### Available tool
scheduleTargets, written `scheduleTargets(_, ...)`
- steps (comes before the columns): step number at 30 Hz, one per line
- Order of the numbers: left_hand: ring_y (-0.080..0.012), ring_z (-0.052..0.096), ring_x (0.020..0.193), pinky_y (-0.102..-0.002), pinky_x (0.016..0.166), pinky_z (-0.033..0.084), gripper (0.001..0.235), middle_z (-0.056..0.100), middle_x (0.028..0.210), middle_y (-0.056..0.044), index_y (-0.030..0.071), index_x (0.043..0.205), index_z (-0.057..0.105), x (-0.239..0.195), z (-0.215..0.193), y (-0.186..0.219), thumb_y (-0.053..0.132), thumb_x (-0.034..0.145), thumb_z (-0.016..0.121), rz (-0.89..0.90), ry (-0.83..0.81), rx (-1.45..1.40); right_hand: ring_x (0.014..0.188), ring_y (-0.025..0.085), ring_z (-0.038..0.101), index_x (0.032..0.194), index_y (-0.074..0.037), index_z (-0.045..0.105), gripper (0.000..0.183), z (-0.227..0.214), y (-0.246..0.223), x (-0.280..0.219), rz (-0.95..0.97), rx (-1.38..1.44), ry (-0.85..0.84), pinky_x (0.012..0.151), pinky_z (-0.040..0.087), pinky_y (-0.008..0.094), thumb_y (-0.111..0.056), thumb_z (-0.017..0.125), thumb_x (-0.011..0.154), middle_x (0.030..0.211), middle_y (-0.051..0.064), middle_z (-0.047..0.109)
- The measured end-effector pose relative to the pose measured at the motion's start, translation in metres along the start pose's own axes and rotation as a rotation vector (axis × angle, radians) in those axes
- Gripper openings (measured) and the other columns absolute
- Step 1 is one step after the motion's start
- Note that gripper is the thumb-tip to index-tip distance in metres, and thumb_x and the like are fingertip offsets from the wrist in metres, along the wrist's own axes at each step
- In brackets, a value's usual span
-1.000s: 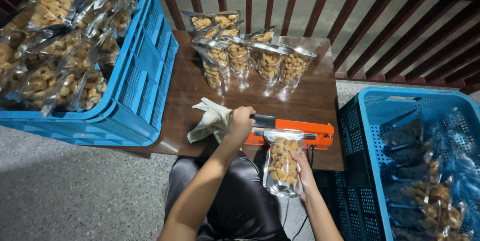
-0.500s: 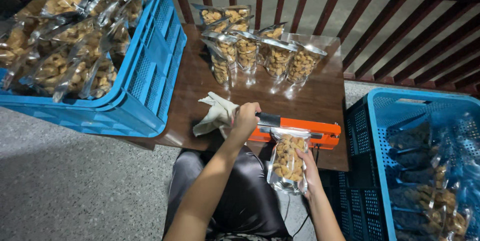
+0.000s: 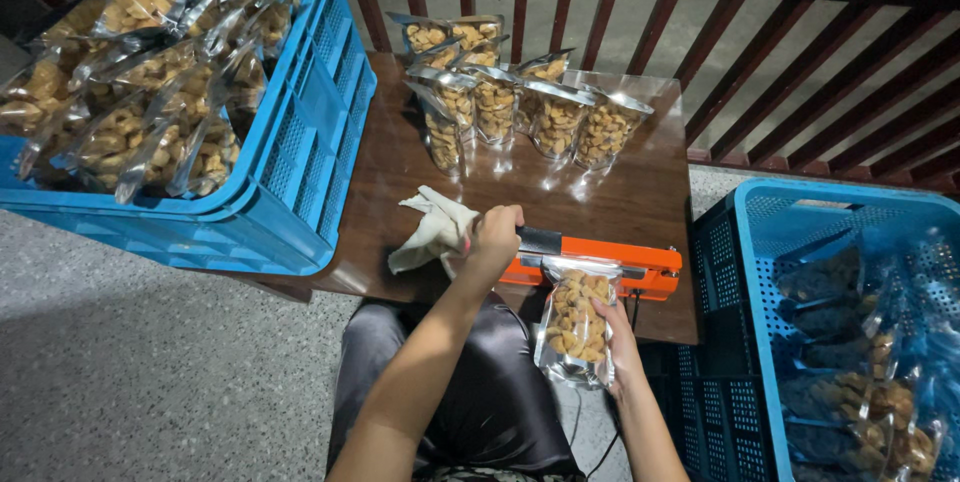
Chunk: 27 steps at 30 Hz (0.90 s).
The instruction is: The person places bags of snacks into a heat sealer to seal them, then transfers the sealed bags into a blue basket. The person repeats this process for multiple snack bags.
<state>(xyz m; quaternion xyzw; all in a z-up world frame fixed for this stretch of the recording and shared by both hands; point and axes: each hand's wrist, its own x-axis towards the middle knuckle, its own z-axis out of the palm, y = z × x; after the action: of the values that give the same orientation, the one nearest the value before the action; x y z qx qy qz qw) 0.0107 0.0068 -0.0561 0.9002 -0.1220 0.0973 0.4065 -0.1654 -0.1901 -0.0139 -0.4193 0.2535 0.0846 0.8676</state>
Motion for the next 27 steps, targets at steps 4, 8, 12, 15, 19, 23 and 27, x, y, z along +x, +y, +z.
scheduleTargets(4,-0.0397,0.066,0.096,-0.049,0.083,0.051,0.023,0.068,0.096,-0.015,0.010,0.093,0.067,0.002,-0.001,0.001,-0.004,0.074,0.067,-0.019,-0.009,0.025,0.104,0.031,0.072,0.144,-0.011,0.042,0.057,-0.001,0.001,0.000,0.003,-0.015,0.015,0.081,0.063,0.046,-0.024,0.059,0.091,0.125,0.019,0.065)
scheduleTargets(8,-0.0397,0.066,0.097,-0.049,0.084,0.051,0.023,0.068,0.098,-0.015,0.010,0.093,0.067,0.006,-0.004,0.006,-0.003,0.074,0.067,-0.097,-0.060,0.050,0.104,0.031,0.071,0.144,-0.012,0.042,0.058,0.000,0.000,-0.001,0.000,0.012,-0.006,0.080,0.063,0.046,-0.024,0.060,0.090,0.125,0.019,0.065)
scheduleTargets(12,-0.0393,0.066,0.098,-0.048,0.085,0.052,0.022,0.068,0.098,-0.015,0.009,0.093,0.067,0.006,-0.008,0.010,-0.002,0.074,0.069,-0.101,-0.091,0.051,0.104,0.031,0.072,0.144,-0.011,0.041,0.058,0.000,0.000,0.000,0.006,-0.006,0.016,0.080,0.063,0.046,-0.024,0.059,0.090,0.126,0.019,0.064)
scheduleTargets(15,-0.0394,0.066,0.099,-0.048,0.085,0.052,0.023,0.068,0.099,-0.016,0.009,0.093,0.067,0.005,-0.010,0.011,-0.003,0.073,0.069,-0.100,-0.093,0.039,0.104,0.031,0.072,0.145,-0.011,0.041,0.059,-0.001,0.000,0.000,0.003,-0.018,0.011,0.080,0.063,0.046,-0.025,0.060,0.090,0.126,0.020,0.064)
scheduleTargets(19,-0.0395,0.066,0.100,-0.048,0.085,0.051,0.024,0.068,0.101,-0.015,0.010,0.093,0.066,0.005,-0.009,0.011,-0.003,0.073,0.068,-0.116,-0.088,0.007,0.103,0.032,0.072,0.144,-0.012,0.041,0.059,0.000,0.001,0.000,0.021,-0.051,0.047,0.080,0.063,0.046,-0.026,0.060,0.090,0.125,0.020,0.064)
scheduleTargets(23,-0.0399,0.066,0.102,-0.049,0.087,0.051,0.023,0.068,0.102,-0.015,0.010,0.095,0.066,0.007,-0.009,0.009,-0.003,0.076,0.065,-0.101,-0.100,0.011,0.102,0.032,0.073,0.143,-0.011,0.042,0.058,0.000,0.001,0.000,0.021,-0.070,0.052,0.078,0.064,0.047,-0.027,0.060,0.090,0.124,0.021,0.065)
scheduleTargets(27,-0.0402,0.065,0.101,-0.049,0.087,0.051,0.023,0.067,0.104,-0.015,0.010,0.096,0.066,0.007,-0.012,0.013,-0.003,0.077,0.065,-0.141,-0.119,0.017,0.101,0.031,0.072,0.142,-0.010,0.042,0.058,0.000,0.000,0.001,0.019,-0.053,0.047,0.078,0.063,0.047,-0.027,0.060,0.090,0.124,0.019,0.064)
